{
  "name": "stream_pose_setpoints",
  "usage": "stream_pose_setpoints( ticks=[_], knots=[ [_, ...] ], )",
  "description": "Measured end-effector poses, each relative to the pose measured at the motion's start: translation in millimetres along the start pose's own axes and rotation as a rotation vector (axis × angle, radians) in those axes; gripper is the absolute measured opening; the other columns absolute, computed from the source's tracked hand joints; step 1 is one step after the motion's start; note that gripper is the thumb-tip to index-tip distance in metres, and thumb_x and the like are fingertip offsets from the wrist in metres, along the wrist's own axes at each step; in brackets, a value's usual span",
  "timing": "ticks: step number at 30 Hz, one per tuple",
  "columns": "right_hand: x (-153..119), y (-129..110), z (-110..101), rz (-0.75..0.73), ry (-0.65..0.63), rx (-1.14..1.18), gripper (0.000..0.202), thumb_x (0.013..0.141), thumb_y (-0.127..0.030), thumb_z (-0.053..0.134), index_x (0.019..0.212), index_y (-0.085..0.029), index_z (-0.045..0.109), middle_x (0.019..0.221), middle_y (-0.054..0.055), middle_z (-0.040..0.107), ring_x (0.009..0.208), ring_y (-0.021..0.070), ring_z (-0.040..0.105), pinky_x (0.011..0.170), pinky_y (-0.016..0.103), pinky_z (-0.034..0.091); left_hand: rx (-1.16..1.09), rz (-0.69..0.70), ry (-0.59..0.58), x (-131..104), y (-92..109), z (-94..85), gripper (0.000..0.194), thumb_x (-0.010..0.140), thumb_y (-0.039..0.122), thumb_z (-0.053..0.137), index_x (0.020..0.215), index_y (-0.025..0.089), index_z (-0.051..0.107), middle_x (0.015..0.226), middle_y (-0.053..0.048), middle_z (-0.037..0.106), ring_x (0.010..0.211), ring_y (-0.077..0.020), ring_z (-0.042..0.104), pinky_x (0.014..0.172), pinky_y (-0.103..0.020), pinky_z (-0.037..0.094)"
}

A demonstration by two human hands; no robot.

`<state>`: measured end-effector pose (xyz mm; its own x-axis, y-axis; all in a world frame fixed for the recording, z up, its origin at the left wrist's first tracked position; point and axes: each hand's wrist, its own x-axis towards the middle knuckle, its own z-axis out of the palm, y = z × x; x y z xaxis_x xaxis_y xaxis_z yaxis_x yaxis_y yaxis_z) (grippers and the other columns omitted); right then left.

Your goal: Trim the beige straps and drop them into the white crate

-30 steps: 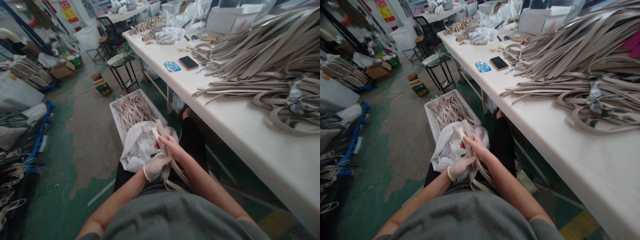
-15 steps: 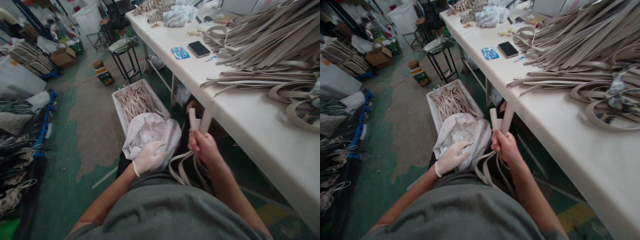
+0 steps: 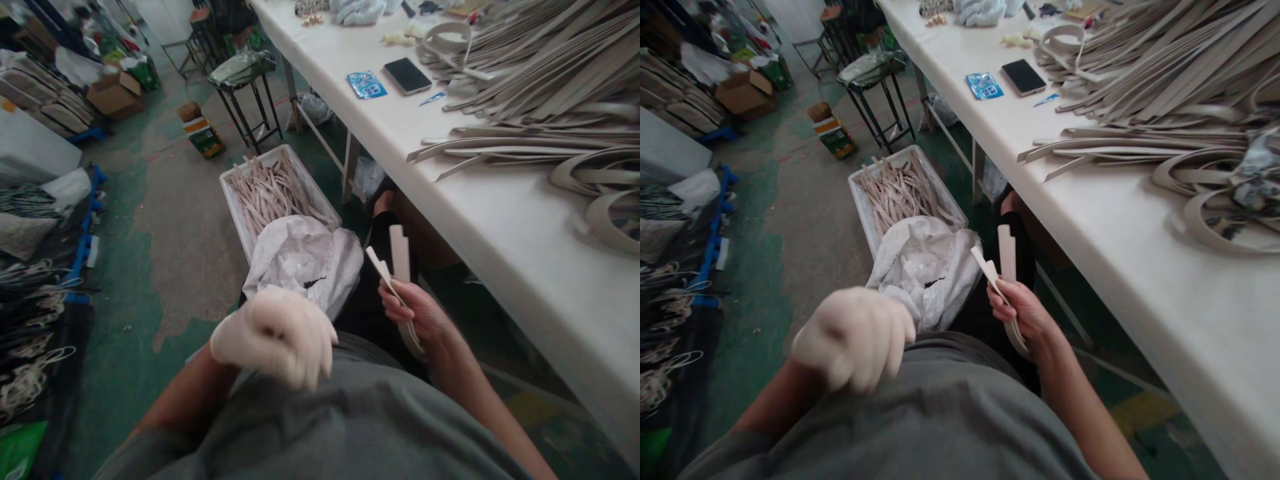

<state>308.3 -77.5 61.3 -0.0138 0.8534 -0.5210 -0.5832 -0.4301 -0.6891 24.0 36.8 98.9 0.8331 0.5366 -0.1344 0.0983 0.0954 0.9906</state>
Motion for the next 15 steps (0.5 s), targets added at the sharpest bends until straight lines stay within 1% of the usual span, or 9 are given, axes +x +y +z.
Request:
stream_pose_setpoints(
  ticks=[1, 2, 4, 5, 6, 8, 10, 12, 15],
  knots=[
    [9.6, 11.6, 0.4, 0.026, -0.018, 0.108, 0.03, 0.077, -0.04, 0.073, 0.071, -0.019, 0.053, 0.057, -0.008, 0.037, 0.039, 0.0013, 0.015, 0.032, 0.015, 0.021, 0.013, -0.045, 0.151, 14.7, -8.1, -10.1, 0.031, 0.067, 0.055, 0.078, 0.063, 0.024, 0.074, 0.062, -0.007, 0.068, 0.067, -0.0247, 0.068, 0.07, -0.035, 0.054],
    [17.8, 21.8, -0.3, 0.047, -0.026, 0.212, 0.026, 0.077, -0.036, 0.073, 0.074, -0.019, 0.054, 0.059, -0.008, 0.037, 0.04, 0.0014, 0.016, 0.032, 0.013, 0.023, 0.085, -0.099, 0.239, 30.2, -18.0, -19.7, 0.033, 0.068, 0.054, 0.078, 0.061, 0.022, 0.073, 0.062, -0.007, 0.068, 0.066, -0.0236, 0.066, 0.07, -0.035, 0.053],
    [30.4, 36.9, -3.7, 0.087, -0.042, 0.388, 0.019, 0.08, -0.028, 0.071, 0.078, -0.018, 0.055, 0.062, -0.007, 0.041, 0.04, 0.0012, 0.021, 0.033, 0.01, 0.027, 0.313, -0.192, 0.321, 59.8, -44.5, -34.3, 0.036, 0.072, 0.054, 0.073, 0.061, 0.02, 0.071, 0.062, -0.005, 0.066, 0.065, -0.0215, 0.062, 0.073, -0.034, 0.051],
    [35.2, 41.8, -5.8, 0.107, -0.053, 0.448, 0.017, 0.082, -0.025, 0.07, 0.079, -0.018, 0.055, 0.063, -0.007, 0.043, 0.041, 0.001, 0.024, 0.034, 0.008, 0.029, 0.449, -0.218, 0.372, 71.9, -60.3, -38.4, 0.032, 0.07, 0.051, 0.075, 0.068, 0.019, 0.073, 0.069, -0.006, 0.069, 0.071, -0.0223, 0.064, 0.077, -0.034, 0.05],
    [39.2, 45.0, -7.8, 0.123, -0.067, 0.488, 0.016, 0.084, -0.023, 0.068, 0.079, -0.017, 0.054, 0.064, -0.006, 0.046, 0.041, 0.0008, 0.027, 0.034, 0.008, 0.031, 0.609, -0.248, 0.391, 81.7, -76.7, -40.4, 0.031, 0.068, 0.049, 0.078, 0.078, 0.019, 0.075, 0.079, -0.007, 0.072, 0.08, -0.0242, 0.065, 0.082, -0.034, 0.049],
    [45.2, 48.3, -11.0, 0.143, -0.099, 0.518, 0.013, 0.086, -0.02, 0.066, 0.081, -0.017, 0.055, 0.068, -0.004, 0.052, 0.042, 0.0003, 0.033, 0.036, 0.006, 0.033, 0.902, -0.336, 0.352, 93.7, -106.3, -40.0, 0.036, 0.065, 0.043, 0.08, 0.092, 0.02, 0.076, 0.099, -0.01, 0.074, 0.098, -0.0285, 0.064, 0.091, -0.036, 0.046],
    [48.7, 49.8, -12.8, 0.151, -0.125, 0.508, 0.012, 0.087, -0.019, 0.066, 0.082, -0.016, 0.056, 0.071, -0.002, 0.057, 0.043, 0.0004, 0.037, 0.036, 0.007, 0.035, 1.07, -0.431, 0.279, 97.3, -125.7, -38.7, 0.027, 0.068, 0.035, 0.078, 0.089, 0.019, 0.077, 0.102, -0.012, 0.074, 0.105, -0.0311, 0.064, 0.094, -0.037, 0.045],
    [49.8, 51.5, -13.5, 0.163, -0.133, 0.484, 0.011, 0.086, -0.019, 0.068, 0.084, -0.016, 0.058, 0.073, -0.001, 0.06, 0.044, 0.0007, 0.04, 0.037, 0.007, 0.036, 1.103, -0.478, 0.261, 94.7, -131.8, -41.4, 0.014, 0.073, 0.03, 0.072, 0.077, 0.018, 0.077, 0.096, -0.014, 0.075, 0.102, -0.0317, 0.066, 0.093, -0.038, 0.046],
    [49.2, 52.8, -12.7, 0.179, -0.122, 0.462, 0.011, 0.084, -0.019, 0.071, 0.084, -0.014, 0.061, 0.074, 0.001, 0.064, 0.043, 0.0003, 0.041, 0.037, 0.008, 0.037, 1.075, -0.445, 0.313, 81.9, -119.7, -55.7, 0.024, 0.084, 0.031, 0.058, 0.079, 0.019, 0.078, 0.098, -0.013, 0.076, 0.104, -0.0293, 0.066, 0.095, -0.037, 0.046]
  ],
)
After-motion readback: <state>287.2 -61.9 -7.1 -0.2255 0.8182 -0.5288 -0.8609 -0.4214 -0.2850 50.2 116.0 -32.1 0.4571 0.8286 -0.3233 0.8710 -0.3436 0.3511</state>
